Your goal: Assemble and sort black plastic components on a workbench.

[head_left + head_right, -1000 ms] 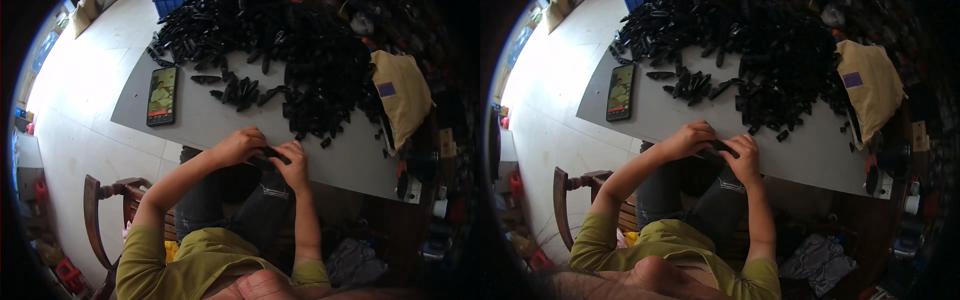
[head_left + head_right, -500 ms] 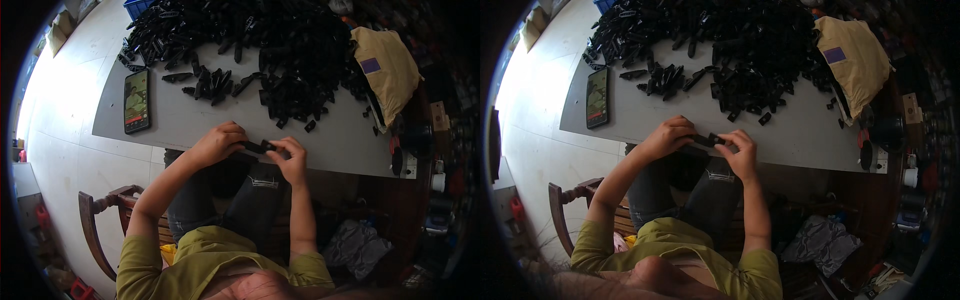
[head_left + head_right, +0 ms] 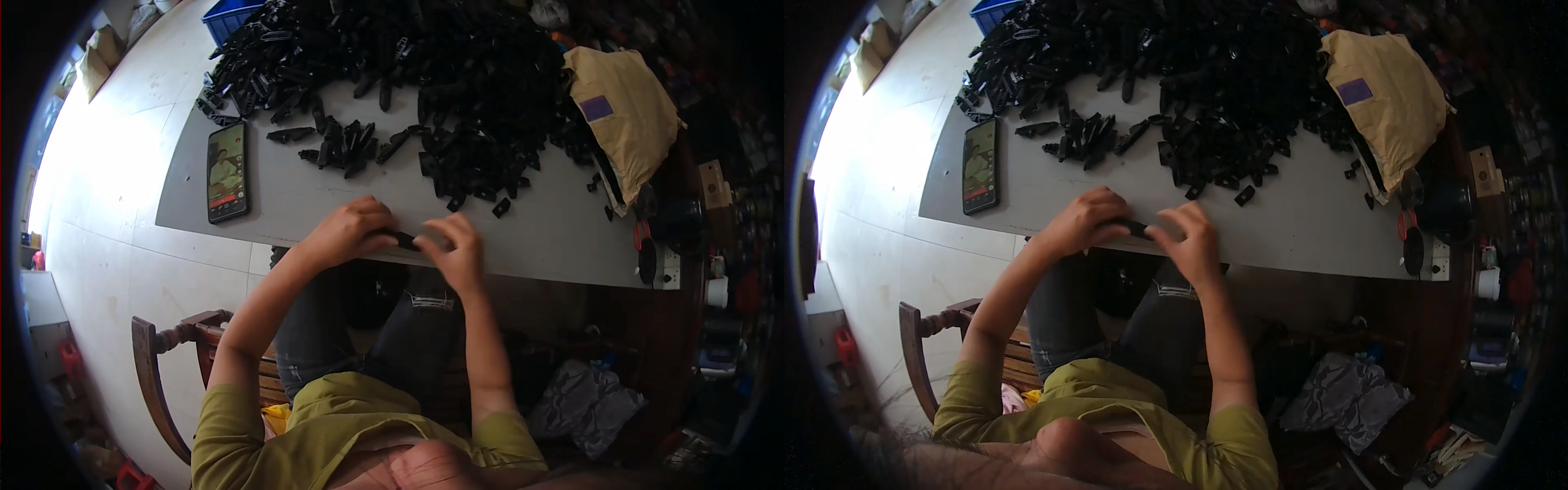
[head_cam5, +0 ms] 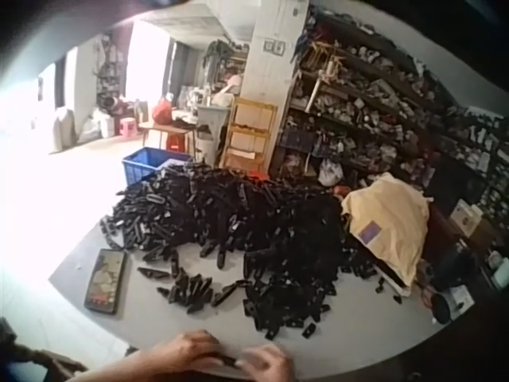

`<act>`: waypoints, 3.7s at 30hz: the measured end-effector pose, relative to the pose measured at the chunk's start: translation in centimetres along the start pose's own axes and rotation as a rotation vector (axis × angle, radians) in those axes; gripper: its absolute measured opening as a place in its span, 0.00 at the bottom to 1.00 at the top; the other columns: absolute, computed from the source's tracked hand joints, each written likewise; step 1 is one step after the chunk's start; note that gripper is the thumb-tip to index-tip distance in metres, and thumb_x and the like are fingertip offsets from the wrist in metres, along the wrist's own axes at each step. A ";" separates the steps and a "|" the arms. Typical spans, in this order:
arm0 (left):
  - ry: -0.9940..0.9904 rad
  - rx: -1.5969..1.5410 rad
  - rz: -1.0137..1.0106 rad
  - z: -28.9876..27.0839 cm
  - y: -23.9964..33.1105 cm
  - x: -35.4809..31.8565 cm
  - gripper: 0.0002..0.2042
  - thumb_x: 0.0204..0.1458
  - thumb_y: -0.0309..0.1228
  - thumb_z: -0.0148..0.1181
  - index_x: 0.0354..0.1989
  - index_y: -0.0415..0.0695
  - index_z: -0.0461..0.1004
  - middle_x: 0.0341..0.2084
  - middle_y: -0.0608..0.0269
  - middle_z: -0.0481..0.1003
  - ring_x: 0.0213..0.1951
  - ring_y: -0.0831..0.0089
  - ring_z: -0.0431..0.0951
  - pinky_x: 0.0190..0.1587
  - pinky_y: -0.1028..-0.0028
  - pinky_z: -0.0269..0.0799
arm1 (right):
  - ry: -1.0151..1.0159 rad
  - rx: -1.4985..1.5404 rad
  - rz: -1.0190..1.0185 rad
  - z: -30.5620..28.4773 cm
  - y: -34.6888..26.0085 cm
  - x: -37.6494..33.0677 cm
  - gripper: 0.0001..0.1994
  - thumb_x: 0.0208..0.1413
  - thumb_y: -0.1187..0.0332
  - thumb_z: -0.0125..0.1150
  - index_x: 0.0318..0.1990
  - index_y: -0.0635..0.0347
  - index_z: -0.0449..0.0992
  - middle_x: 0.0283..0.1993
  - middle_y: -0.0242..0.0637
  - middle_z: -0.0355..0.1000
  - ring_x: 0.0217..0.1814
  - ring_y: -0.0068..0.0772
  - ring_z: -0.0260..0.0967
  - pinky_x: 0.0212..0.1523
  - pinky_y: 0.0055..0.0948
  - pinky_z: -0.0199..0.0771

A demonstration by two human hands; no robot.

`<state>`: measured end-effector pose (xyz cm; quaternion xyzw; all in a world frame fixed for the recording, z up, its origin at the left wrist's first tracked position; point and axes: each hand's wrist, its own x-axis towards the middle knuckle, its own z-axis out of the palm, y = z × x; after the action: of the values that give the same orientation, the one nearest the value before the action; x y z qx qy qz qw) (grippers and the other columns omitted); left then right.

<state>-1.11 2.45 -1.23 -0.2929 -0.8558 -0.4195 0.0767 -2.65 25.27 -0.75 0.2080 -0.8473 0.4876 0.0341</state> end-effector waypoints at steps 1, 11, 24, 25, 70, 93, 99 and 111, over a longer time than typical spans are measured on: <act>0.006 0.011 -0.003 -0.2 0.0 0.4 0.13 0.43 0.27 0.66 0.40 0.40 0.76 0.35 0.55 0.75 0.40 0.56 0.74 0.43 0.63 0.72 | 0.153 -0.146 0.022 -0.2 1.0 0.3 0.14 0.45 0.63 0.73 0.33 0.60 0.76 0.28 0.29 0.65 0.26 0.22 0.60 0.24 0.24 0.61; 0.388 0.679 -0.282 -0.1 -1.9 0.8 0.08 0.44 0.29 0.61 0.32 0.45 0.70 0.33 0.60 0.68 0.38 0.60 0.71 0.38 0.65 0.68 | 0.186 -0.579 0.057 -0.6 2.3 2.6 0.09 0.50 0.71 0.63 0.35 0.63 0.69 0.34 0.42 0.73 0.34 0.45 0.73 0.34 0.39 0.72; 0.149 -0.127 -0.447 -2.2 -1.3 -0.8 0.10 0.46 0.26 0.64 0.37 0.39 0.73 0.36 0.52 0.74 0.38 0.52 0.75 0.39 0.62 0.72 | 0.179 -0.512 -0.094 -2.4 2.9 -0.7 0.14 0.45 0.77 0.69 0.42 0.64 0.76 0.36 0.37 0.72 0.36 0.30 0.71 0.38 0.24 0.70; 0.131 -0.071 -0.313 -1.9 -1.1 -0.6 0.10 0.46 0.26 0.64 0.38 0.39 0.75 0.36 0.52 0.74 0.38 0.53 0.75 0.41 0.63 0.72 | 0.184 -0.526 -0.085 -2.6 2.5 -0.6 0.14 0.45 0.77 0.69 0.42 0.64 0.76 0.36 0.37 0.72 0.36 0.30 0.71 0.38 0.24 0.70; 0.086 0.337 -0.057 -0.3 -1.8 4.9 0.15 0.50 0.25 0.58 0.48 0.40 0.74 0.47 0.56 0.71 0.51 0.56 0.70 0.52 0.66 0.68 | 0.172 -0.505 0.055 0.5 -0.7 4.5 0.13 0.52 0.60 0.66 0.40 0.59 0.76 0.30 0.37 0.72 0.27 0.39 0.72 0.28 0.32 0.71; 0.048 -0.053 -0.106 -0.6 -2.4 2.6 0.11 0.44 0.23 0.63 0.38 0.39 0.75 0.36 0.55 0.73 0.42 0.55 0.74 0.44 0.64 0.71 | 0.068 -0.190 -0.118 1.1 1.0 3.1 0.14 0.46 0.70 0.70 0.41 0.62 0.80 0.32 0.37 0.70 0.30 0.34 0.70 0.32 0.29 0.69; 0.030 -0.081 -0.068 -0.5 -2.3 2.9 0.10 0.44 0.23 0.64 0.37 0.39 0.77 0.36 0.55 0.75 0.43 0.56 0.75 0.45 0.64 0.72 | -0.107 -0.312 -0.173 -1.0 0.8 3.2 0.16 0.39 0.74 0.72 0.40 0.63 0.80 0.28 0.37 0.71 0.31 0.35 0.69 0.31 0.30 0.68; 0.306 0.876 -0.266 -1.7 -2.9 5.9 0.12 0.44 0.33 0.64 0.36 0.41 0.75 0.34 0.59 0.71 0.41 0.64 0.71 0.41 0.71 0.70 | 0.177 -0.586 -0.078 2.5 0.8 6.5 0.14 0.51 0.65 0.67 0.42 0.59 0.74 0.36 0.37 0.70 0.36 0.41 0.73 0.34 0.35 0.74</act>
<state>-7.78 2.33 0.11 -0.0560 -0.9609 -0.0642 0.2633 -8.53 21.42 -1.00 0.1786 -0.9368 0.2371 0.1849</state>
